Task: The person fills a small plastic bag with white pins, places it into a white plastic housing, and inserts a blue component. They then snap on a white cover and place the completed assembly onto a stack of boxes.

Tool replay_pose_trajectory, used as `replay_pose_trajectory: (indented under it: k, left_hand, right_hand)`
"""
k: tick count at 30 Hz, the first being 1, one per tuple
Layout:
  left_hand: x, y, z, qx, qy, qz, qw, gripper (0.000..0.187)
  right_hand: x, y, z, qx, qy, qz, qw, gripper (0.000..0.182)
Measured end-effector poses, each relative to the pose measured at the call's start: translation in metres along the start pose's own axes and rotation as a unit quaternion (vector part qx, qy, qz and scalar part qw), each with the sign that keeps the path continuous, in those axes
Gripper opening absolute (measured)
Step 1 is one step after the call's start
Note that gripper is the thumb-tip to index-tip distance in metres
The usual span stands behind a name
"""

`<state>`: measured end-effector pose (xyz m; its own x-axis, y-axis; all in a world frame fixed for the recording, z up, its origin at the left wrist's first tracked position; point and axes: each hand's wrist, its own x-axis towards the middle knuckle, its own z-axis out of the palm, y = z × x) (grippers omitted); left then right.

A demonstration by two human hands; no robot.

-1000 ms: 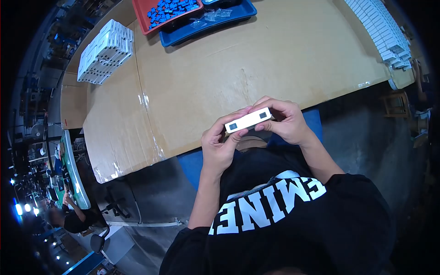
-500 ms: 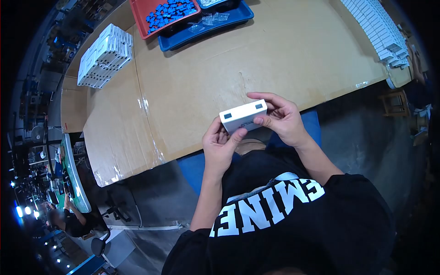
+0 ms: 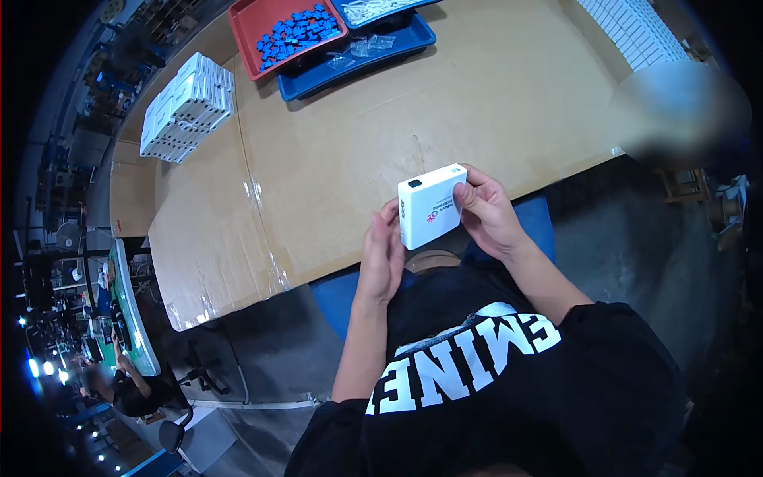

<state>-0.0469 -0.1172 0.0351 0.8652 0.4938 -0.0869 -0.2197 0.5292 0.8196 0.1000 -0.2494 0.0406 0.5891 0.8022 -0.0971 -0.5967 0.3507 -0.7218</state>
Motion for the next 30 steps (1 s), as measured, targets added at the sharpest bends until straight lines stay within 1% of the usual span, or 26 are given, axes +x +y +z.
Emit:
replay_pose_trajectory:
  k: [2,3,4,5,6,7,8,9,10,12,13,14,15,16,17,18,19,20,21,22,24,25,26,27,29,30]
  left_hand:
    - [0.002,0.01,0.011,-0.087,-0.016,-0.193,0.977,0.055]
    - [0.005,0.006,0.005,-0.076,-0.104,-0.212,0.969,0.05]
    - [0.004,0.001,0.002,-0.075,-0.107,-0.21,0.969,0.05]
    - [0.0,-0.005,0.001,-0.113,-0.133,-0.203,0.964,0.052]
    - [-0.004,-0.009,0.003,-0.15,-0.158,-0.195,0.956,0.055]
    - [-0.005,-0.013,0.006,-0.248,-0.156,-0.18,0.939,0.052]
    - [-0.006,-0.015,0.009,-0.248,-0.157,-0.179,0.939,0.052]
    - [-0.006,-0.01,0.018,-0.207,-0.056,-0.147,0.966,0.046]
    - [-0.004,-0.006,0.024,-0.163,0.044,-0.112,0.979,0.041]
    - [0.001,-0.006,0.017,-0.098,0.094,-0.041,0.99,0.033]
    - [0.004,-0.008,0.018,-0.002,0.137,-0.003,0.991,0.031]
    - [0.006,-0.01,0.018,0.094,0.176,0.035,0.979,0.03]
    - [0.008,-0.014,0.017,0.094,0.165,0.035,0.981,0.03]
    - [0.006,-0.019,0.017,0.185,0.152,0.079,0.968,0.031]
    - [0.004,-0.024,0.02,0.27,0.13,0.126,0.946,0.032]
    - [0.001,-0.026,0.024,0.336,0.122,0.139,0.924,0.037]
    - [-0.001,-0.03,0.028,0.393,0.104,0.16,0.899,0.042]
    - [-0.004,-0.04,0.018,0.463,0.072,0.197,0.861,0.055]
    - [-0.002,-0.037,0.021,0.468,0.03,0.183,0.864,0.066]
    - [-0.001,-0.039,0.025,0.451,0.006,0.166,0.877,0.073]
    - [0.001,-0.037,0.024,0.459,-0.029,0.156,0.874,0.074]
    - [0.003,-0.035,0.032,0.43,-0.033,0.141,0.891,0.072]
    - [0.002,-0.033,0.042,0.403,-0.033,0.124,0.906,0.071]
    - [0.002,-0.032,0.049,0.402,-0.045,0.127,0.906,0.071]
    - [0.004,-0.031,0.056,0.404,-0.056,0.058,0.911,0.069]
    - [0.007,-0.034,0.059,0.412,-0.059,0.07,0.907,0.063]
  right_hand:
    - [0.0,-0.003,0.003,0.009,-0.004,-0.005,1.0,0.032]
    - [0.0,-0.008,0.006,-0.02,-0.017,0.028,0.999,0.037]
    - [-0.001,-0.013,0.009,-0.049,-0.03,0.062,0.996,0.042]
    - [-0.001,-0.018,0.012,-0.084,-0.044,0.07,0.993,0.047]
    - [0.0,-0.015,0.014,-0.086,-0.044,0.067,0.993,0.047]
    - [0.003,-0.008,0.016,-0.146,-0.023,-0.001,0.989,0.047]
    - [0.004,-0.002,0.016,-0.204,-0.002,-0.069,0.976,0.047]
    - [0.006,-0.001,0.01,-0.192,0.0,-0.072,0.979,0.043]
    - [0.005,0.0,0.006,-0.193,0.0,-0.075,0.978,0.043]
    - [0.0,-0.001,0.001,-0.13,0.072,-0.021,0.989,0.04]
    - [-0.004,-0.002,0.004,-0.162,0.079,-0.03,0.983,0.038]
    - [-0.008,0.003,0.003,-0.198,0.051,-0.05,0.978,0.046]
    - [-0.01,0.011,0.004,-0.232,0.024,-0.071,0.97,0.053]
    - [-0.012,0.017,0.01,-0.266,0.001,-0.093,0.96,0.062]
    - [-0.014,0.018,0.015,-0.272,-0.019,-0.071,0.96,0.084]
    - [-0.014,0.02,0.02,-0.281,-0.038,-0.091,0.955,0.093]
    - [-0.009,0.026,0.02,-0.279,-0.036,-0.113,0.953,0.096]
    - [-0.001,0.032,0.01,-0.287,-0.022,-0.113,0.951,0.097]
    - [0.007,0.038,-0.006,-0.419,-0.015,-0.151,0.895,0.096]
    - [0.005,0.019,-0.001,-0.397,-0.013,-0.145,0.906,0.088]
    - [0.005,0.0,-0.003,-0.372,-0.036,-0.12,0.92,0.091]
    - [0.005,-0.012,-0.011,-0.377,-0.023,-0.133,0.916,0.091]
    - [0.004,-0.023,-0.018,-0.316,-0.019,-0.096,0.944,0.094]
    - [0.003,-0.032,-0.025,-0.251,-0.018,-0.058,0.966,0.099]
    - [0.009,-0.048,-0.058,-0.273,0.014,-0.096,0.957,0.1]
    - [0.011,-0.057,-0.075,-0.293,0.04,-0.124,0.947,0.103]
